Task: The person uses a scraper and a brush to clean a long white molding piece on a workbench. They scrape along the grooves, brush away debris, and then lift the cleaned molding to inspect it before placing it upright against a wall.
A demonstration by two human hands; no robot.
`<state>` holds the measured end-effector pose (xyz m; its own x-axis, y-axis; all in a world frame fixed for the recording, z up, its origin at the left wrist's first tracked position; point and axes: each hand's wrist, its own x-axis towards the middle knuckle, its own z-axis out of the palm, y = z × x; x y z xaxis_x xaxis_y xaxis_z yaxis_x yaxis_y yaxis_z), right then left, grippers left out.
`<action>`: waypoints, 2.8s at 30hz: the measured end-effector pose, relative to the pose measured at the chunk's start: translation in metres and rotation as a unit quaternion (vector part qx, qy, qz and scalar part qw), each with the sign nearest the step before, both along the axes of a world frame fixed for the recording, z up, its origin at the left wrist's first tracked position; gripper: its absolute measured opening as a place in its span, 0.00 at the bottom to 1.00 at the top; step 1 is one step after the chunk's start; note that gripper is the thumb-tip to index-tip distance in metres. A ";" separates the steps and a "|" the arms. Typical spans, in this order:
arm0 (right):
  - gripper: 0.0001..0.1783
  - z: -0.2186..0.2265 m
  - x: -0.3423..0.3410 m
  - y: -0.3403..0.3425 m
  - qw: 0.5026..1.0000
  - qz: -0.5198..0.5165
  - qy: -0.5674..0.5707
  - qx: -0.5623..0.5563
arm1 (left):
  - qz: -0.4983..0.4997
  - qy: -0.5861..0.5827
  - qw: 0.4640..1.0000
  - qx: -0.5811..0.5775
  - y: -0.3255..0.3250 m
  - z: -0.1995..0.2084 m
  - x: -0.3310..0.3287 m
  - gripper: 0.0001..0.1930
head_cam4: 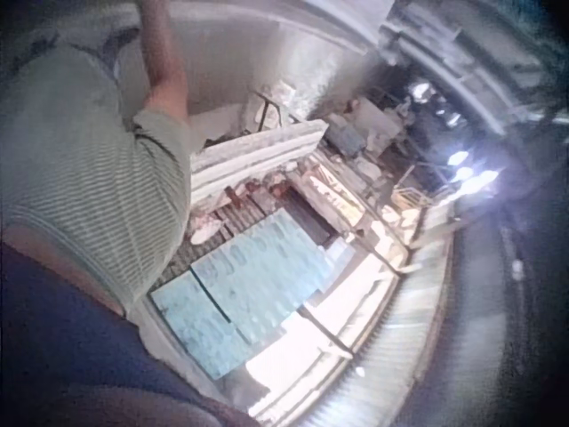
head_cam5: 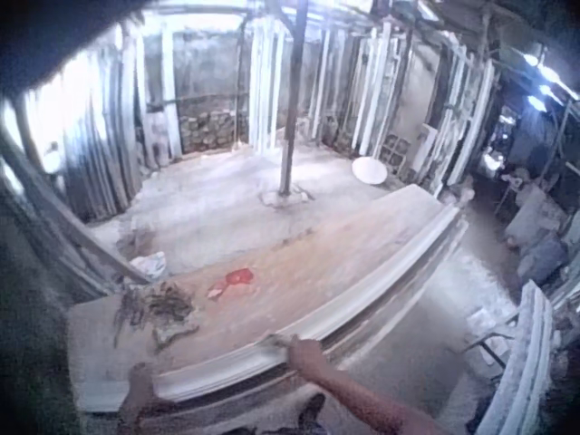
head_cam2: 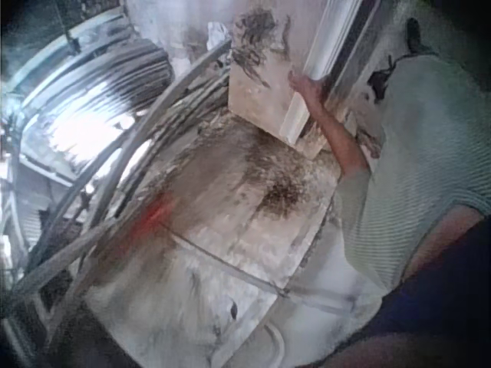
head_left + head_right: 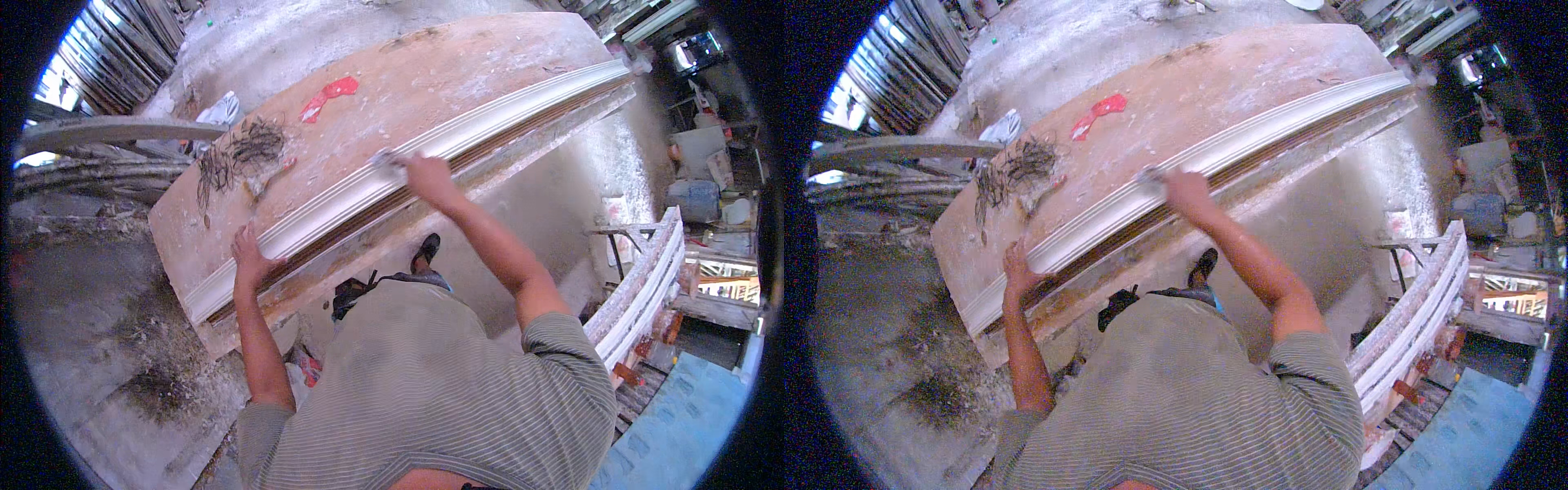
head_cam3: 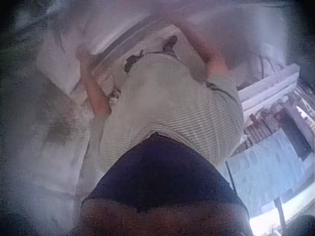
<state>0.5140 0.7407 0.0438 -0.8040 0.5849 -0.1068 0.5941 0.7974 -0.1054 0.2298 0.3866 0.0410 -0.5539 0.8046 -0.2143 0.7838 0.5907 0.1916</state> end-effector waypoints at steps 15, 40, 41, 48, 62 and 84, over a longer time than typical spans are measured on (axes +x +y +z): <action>0.17 -0.002 0.156 0.242 0.983 -0.163 0.022 0.083 | -0.084 -0.061 0.986 0.133 0.456 -0.054 0.278 0.46; 0.17 0.038 0.323 0.571 0.995 -0.068 -0.067 -0.036 | 0.076 -0.184 0.977 0.071 0.565 -0.020 0.301 0.36; 0.18 0.042 0.325 0.580 0.995 -0.075 -0.054 -0.047 | 0.075 -0.173 0.980 0.069 0.565 -0.024 0.304 0.36; 0.15 0.020 0.455 0.824 0.959 -0.246 -0.083 0.116 | 0.086 -0.144 0.986 0.016 0.587 -0.016 0.310 0.38; 0.20 -0.007 0.673 1.152 0.960 -0.259 -0.017 0.106 | 0.471 0.079 0.827 0.297 0.669 -0.047 0.533 0.19; 0.20 0.014 0.425 0.958 0.955 0.254 0.069 -0.136 | 0.709 -0.268 0.651 0.039 0.628 -0.330 0.832 0.28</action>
